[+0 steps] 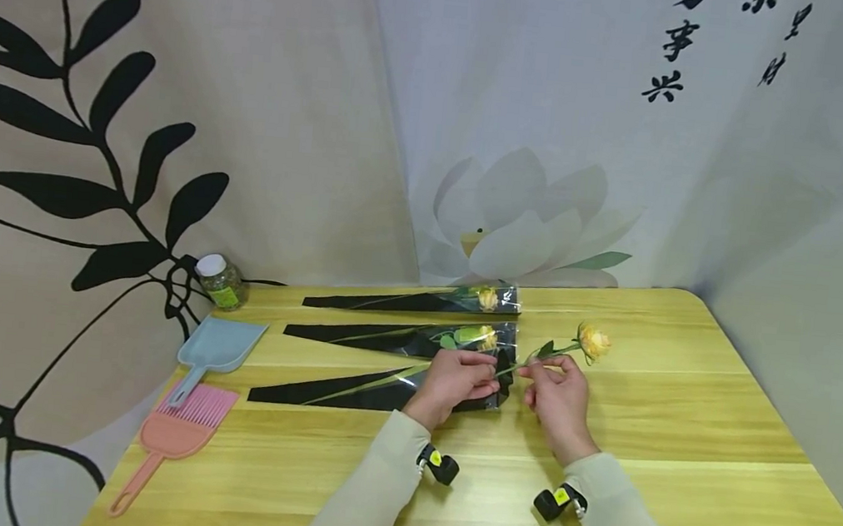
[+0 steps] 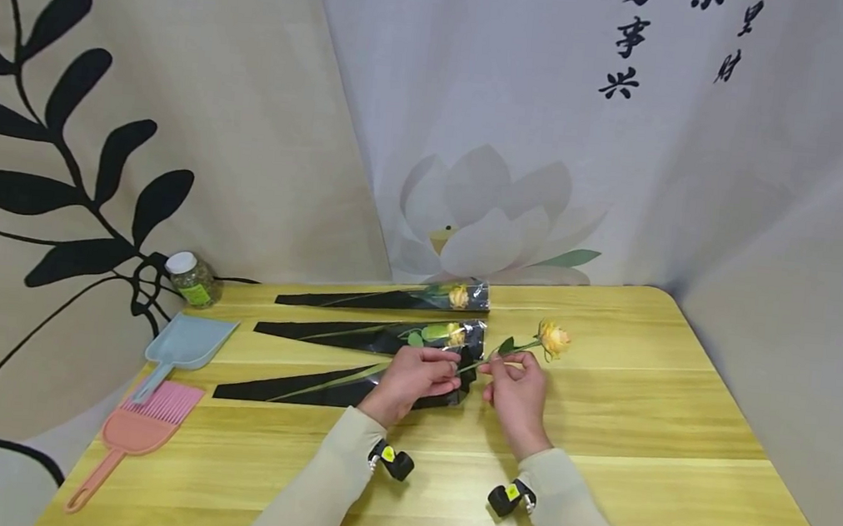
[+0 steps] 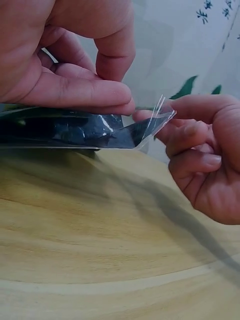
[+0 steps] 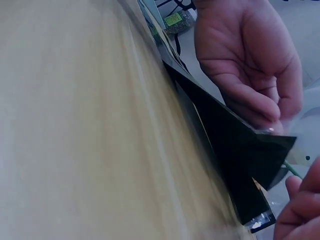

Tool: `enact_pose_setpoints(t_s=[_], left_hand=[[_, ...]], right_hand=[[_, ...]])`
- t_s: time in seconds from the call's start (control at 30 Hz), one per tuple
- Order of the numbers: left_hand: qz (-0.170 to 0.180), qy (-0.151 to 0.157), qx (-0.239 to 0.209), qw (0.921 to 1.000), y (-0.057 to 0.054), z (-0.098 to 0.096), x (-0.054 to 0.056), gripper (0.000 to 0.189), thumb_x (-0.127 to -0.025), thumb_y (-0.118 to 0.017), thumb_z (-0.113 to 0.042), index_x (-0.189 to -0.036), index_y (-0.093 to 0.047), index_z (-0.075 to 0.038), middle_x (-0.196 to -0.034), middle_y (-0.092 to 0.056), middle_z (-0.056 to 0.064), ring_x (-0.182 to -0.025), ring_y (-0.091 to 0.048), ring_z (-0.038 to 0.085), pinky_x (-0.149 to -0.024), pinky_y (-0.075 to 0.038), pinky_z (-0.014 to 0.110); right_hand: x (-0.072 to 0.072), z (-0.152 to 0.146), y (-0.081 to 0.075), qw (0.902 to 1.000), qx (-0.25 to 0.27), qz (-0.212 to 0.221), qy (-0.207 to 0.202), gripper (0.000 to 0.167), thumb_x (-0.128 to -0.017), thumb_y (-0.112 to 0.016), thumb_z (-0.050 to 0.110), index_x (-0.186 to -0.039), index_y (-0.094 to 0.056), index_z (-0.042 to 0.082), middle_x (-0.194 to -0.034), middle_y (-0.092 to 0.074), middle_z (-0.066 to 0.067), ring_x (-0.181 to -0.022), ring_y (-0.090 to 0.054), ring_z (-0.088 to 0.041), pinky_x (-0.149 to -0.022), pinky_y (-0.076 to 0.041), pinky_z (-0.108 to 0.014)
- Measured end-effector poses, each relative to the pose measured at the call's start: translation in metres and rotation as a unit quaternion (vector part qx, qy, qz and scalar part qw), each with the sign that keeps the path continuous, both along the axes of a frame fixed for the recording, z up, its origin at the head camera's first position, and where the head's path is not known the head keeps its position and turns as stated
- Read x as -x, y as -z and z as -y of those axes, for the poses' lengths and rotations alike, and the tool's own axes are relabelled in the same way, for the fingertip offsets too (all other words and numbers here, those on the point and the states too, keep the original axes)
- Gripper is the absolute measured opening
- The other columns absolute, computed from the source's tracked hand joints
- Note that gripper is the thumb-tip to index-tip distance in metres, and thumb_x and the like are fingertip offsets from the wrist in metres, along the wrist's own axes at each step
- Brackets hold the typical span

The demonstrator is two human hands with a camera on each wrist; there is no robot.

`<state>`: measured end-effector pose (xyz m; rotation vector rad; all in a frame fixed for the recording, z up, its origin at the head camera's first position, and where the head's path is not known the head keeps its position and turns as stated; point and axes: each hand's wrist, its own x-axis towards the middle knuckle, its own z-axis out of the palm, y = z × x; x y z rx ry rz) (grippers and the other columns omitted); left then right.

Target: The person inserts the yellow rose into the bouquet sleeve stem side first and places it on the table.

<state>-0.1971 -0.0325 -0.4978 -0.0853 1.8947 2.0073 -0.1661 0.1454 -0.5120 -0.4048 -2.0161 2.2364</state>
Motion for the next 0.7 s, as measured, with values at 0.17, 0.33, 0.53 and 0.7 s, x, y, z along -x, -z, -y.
enact_pose_setpoints(t_s=[0.17,0.33,0.53,0.7], left_hand=[[0.002,0.0,0.007,1.0,-0.002,-0.003,0.001,0.024,-0.1,-0.069,-0.007,-0.122,-0.079,-0.004,-0.107,-0.08,0.012,-0.083,-0.079,0.014,-0.079,-0.065,0.027],[0.0,-0.004,0.006,1.0,-0.005,-0.004,0.002,0.023,-0.101,-0.069,-0.008,-0.123,-0.078,-0.005,-0.107,-0.08,0.012,-0.085,-0.079,0.014,-0.08,-0.065,0.026],[-0.004,-0.006,-0.001,1.0,-0.005,-0.006,0.006,0.023,-0.1,-0.07,-0.007,-0.121,-0.078,-0.003,-0.104,-0.08,0.013,-0.083,-0.078,0.013,-0.079,-0.065,0.026],[0.002,-0.011,-0.002,0.9999,-0.003,-0.005,0.008,0.023,-0.099,-0.071,-0.007,-0.12,-0.079,-0.004,-0.1,-0.08,0.012,-0.081,-0.078,0.012,-0.077,-0.065,0.025]], right_hand=[[0.001,0.006,0.003,1.0,-0.002,0.002,-0.006,0.014,-0.106,-0.063,0.012,-0.105,-0.053,0.003,-0.086,-0.079,0.001,-0.048,-0.052,-0.007,-0.043,-0.041,-0.021],[0.001,0.012,0.004,0.9999,0.002,0.006,-0.009,0.015,-0.104,-0.067,0.012,-0.105,-0.056,0.003,-0.082,-0.077,0.002,-0.048,-0.052,-0.008,-0.042,-0.04,-0.022],[0.002,0.017,0.004,0.9995,0.008,0.019,-0.023,0.021,-0.103,-0.07,0.015,-0.106,-0.055,0.002,-0.069,-0.071,0.009,-0.045,-0.051,-0.006,-0.039,-0.035,-0.021],[0.002,0.018,0.004,0.9994,0.016,0.018,-0.027,0.02,-0.107,-0.064,0.016,-0.114,-0.05,0.003,-0.079,-0.076,0.008,-0.045,-0.05,-0.006,-0.039,-0.034,-0.021]])
